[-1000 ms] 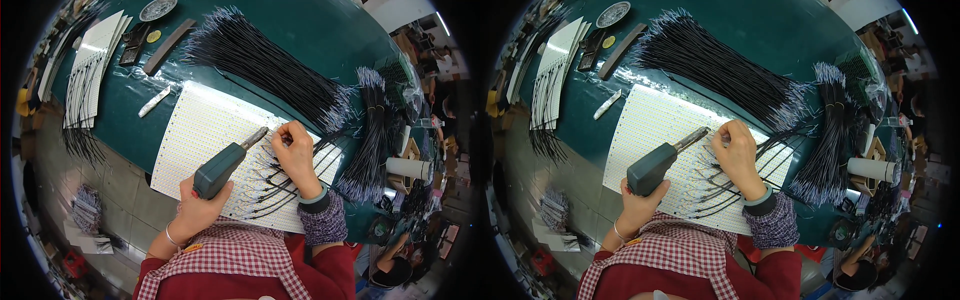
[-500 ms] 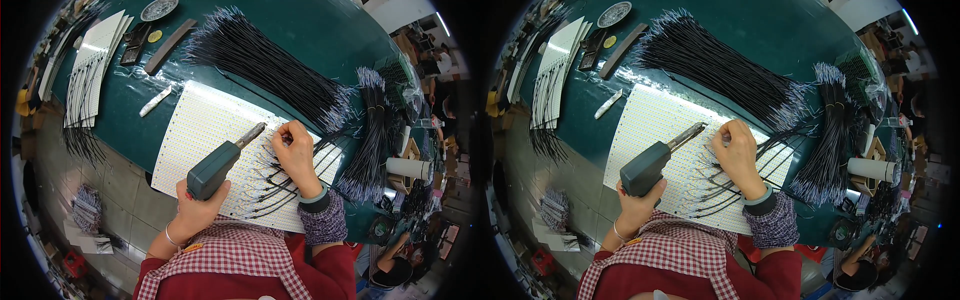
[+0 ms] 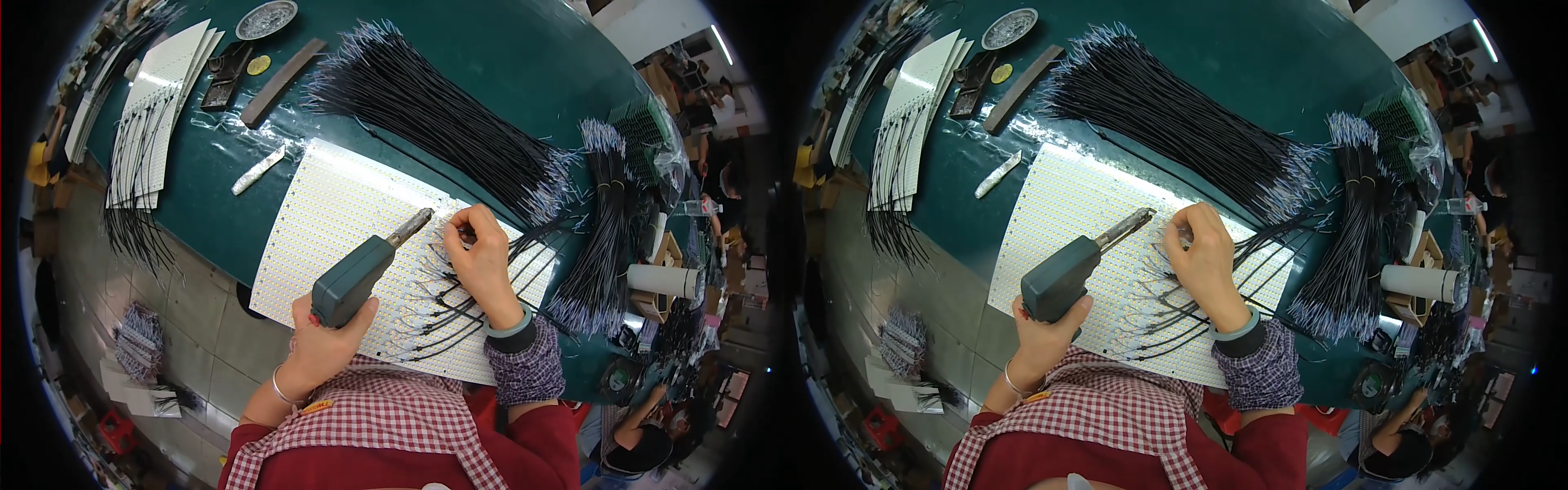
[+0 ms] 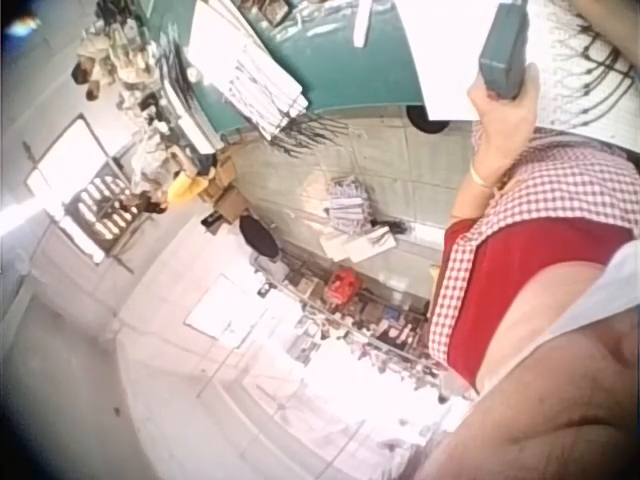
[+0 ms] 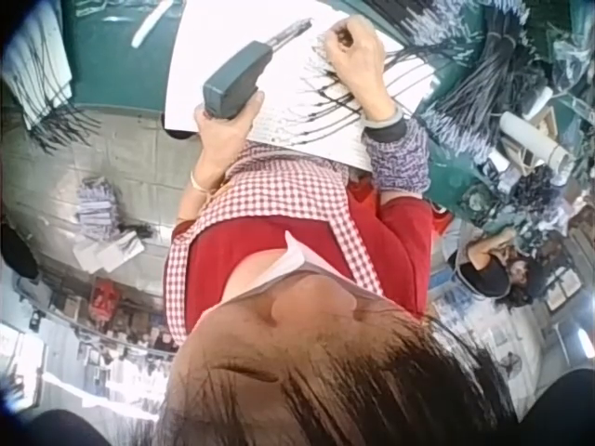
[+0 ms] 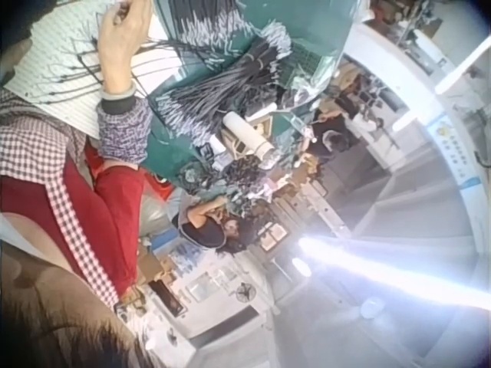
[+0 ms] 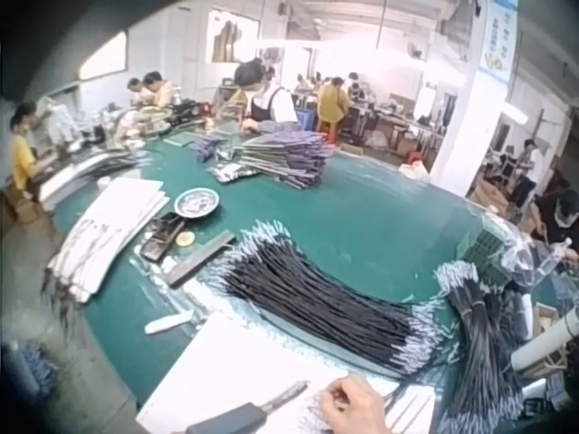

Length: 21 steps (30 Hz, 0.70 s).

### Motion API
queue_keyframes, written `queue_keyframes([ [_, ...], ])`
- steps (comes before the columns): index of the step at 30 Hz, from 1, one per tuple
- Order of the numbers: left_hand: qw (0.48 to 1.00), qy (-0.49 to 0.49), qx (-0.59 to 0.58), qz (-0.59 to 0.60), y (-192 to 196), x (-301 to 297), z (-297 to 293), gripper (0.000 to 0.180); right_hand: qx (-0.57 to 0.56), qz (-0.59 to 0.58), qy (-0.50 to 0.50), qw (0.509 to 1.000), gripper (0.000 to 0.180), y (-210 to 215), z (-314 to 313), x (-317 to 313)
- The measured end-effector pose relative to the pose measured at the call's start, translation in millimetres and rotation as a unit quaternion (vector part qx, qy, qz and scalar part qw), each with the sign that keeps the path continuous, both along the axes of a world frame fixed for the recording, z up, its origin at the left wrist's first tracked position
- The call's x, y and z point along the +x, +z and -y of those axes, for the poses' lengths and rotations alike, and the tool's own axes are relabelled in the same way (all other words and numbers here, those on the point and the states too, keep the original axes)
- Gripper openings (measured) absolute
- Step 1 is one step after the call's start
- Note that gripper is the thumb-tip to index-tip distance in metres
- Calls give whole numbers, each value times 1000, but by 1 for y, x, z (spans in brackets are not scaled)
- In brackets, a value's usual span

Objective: The person attaches wires to an LED panel using a soldering iron.

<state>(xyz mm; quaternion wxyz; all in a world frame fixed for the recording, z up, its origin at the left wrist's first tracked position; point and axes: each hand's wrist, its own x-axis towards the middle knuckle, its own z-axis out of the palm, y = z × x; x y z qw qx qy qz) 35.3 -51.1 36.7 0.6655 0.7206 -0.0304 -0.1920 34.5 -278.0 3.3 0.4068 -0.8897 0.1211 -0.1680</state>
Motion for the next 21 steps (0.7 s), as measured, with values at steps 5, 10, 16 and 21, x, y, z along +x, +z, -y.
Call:
queue_keyframes([
  [5,1000,-14,13,-2,3,2,2,12,-20,0,-3,1000,10,0,-1,0],
  [10,1000,-17,16,12,1,1,3,11,-35,1,-2,999,11,1,-2,0],
  [16,999,-28,20,30,-2,3,2,11,-36,2,4,999,11,0,-2,1],
  [21,999,-12,18,37,1,4,1,15,-38,-5,0,999,10,0,1,4],
])
